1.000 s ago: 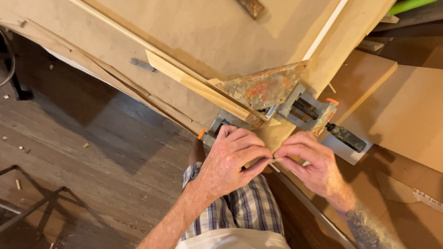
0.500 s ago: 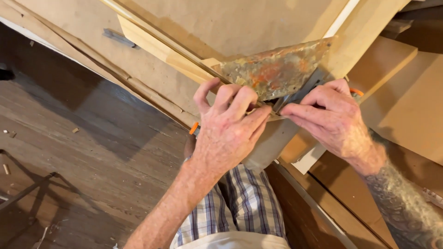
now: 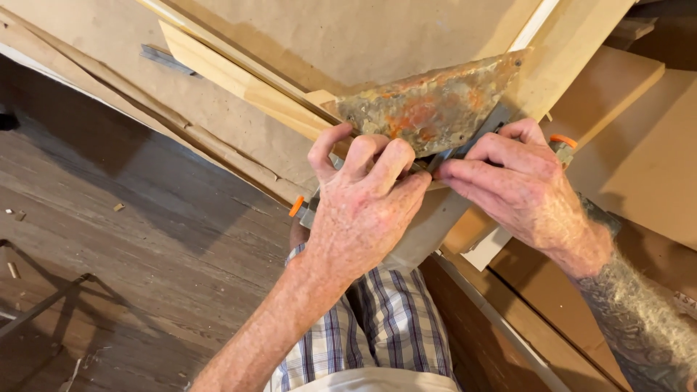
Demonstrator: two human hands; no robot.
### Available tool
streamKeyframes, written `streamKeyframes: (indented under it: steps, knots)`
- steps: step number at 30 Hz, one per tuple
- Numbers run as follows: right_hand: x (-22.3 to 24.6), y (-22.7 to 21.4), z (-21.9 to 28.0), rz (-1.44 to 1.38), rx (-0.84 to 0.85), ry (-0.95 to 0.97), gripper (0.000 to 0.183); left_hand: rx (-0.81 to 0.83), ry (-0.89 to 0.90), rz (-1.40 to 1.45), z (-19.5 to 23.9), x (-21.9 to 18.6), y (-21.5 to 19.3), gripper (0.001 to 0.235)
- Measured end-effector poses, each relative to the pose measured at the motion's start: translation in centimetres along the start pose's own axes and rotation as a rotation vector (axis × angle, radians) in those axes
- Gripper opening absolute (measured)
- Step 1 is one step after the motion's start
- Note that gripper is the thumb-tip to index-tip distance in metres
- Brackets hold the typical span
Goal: Assembling a wooden picture frame by aligning mitered corners in a clamp and fastening them.
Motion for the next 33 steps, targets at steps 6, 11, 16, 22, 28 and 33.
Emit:
streamKeyframes:
  steps: [6,11,16,22,28,33]
  knots:
    - [0.0,-0.13,-0.09,0.014,0.012,-0.007,0.014,0.023,0.017,0.016,0.21,0.3,0.05,0.025]
    - [0.03,-0.17,-0.12,-0.007,0.005,0.001,0.013,0.021,0.012,0.011,0.28,0.24,0.12,0.024]
    - [0.01,-0.12,-0.18,0.005,0.004,-0.004,0.012,0.032,0.008,0.005,0.28,0.31,0.11,0.023]
    - [0.0,-0.03,-0.06,0.019,0.004,-0.008,0.014,0.035,0.017,0.011,0.3,0.32,-0.01,0.022]
    - [0.02,-0.07,-0.06,0.041,0.005,-0.028,0.016,0.011,0.015,0.011,0.12,-0.02,-0.3,0.023]
    - [0.27,-0.19,-0.5,0.024,-0.012,-0.022,0.015,-0.021,-0.001,-0.022,0.2,-0.2,-0.02,0.027]
Point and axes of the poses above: each hand's wrist, its own z-axis away from the middle knuckle, its own y-axis out of the palm, x = y × z, the point moved 1 cm from there along -z, towards the middle knuckle, and after that the axes turned 10 degrees about -y, right-handed, at the moved point
